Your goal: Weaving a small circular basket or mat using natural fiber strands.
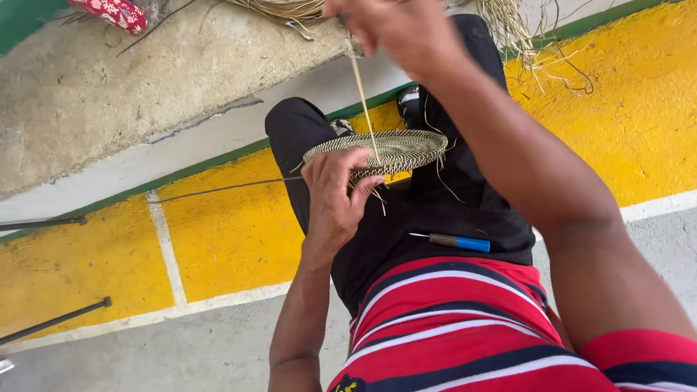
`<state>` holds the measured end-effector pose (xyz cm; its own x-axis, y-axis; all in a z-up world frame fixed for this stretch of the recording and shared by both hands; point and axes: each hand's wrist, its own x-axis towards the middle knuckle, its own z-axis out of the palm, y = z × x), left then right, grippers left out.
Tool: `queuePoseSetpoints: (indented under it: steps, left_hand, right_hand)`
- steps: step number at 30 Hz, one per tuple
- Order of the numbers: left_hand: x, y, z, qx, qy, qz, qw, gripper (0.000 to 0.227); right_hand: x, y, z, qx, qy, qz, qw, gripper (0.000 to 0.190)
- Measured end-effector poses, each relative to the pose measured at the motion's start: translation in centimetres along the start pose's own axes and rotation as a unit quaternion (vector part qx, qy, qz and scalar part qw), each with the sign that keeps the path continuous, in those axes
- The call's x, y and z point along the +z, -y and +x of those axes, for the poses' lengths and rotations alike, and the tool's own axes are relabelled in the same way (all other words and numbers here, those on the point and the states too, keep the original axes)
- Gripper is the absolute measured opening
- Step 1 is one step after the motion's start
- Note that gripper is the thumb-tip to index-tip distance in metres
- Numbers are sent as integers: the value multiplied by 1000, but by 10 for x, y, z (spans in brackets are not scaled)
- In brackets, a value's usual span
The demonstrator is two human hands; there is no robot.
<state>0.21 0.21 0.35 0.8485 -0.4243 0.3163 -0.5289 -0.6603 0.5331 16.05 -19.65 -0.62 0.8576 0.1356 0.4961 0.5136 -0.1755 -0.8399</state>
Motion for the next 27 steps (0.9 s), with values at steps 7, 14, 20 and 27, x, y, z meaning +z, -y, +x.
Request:
queuePoseSetpoints:
  steps: [7, 14, 20, 27]
  left_hand:
    - [0, 1, 5, 12, -24, 20, 999, 30]
    - [0, 1, 4, -5, -17, 22, 1000, 32]
    - [0, -2, 3, -7, -21, 2, 1000, 33]
    - [2, 1, 2, -8, -21, 0, 1000, 33]
  right_hand:
    - [-30, 91, -87, 8, 117, 447, 887, 15]
    - [-8, 50, -132, 136, 55, 226, 963, 22]
    - [-12, 40, -139, 144, 31, 311, 939, 12]
    - [-9, 40, -138, 138, 33, 258, 956, 12]
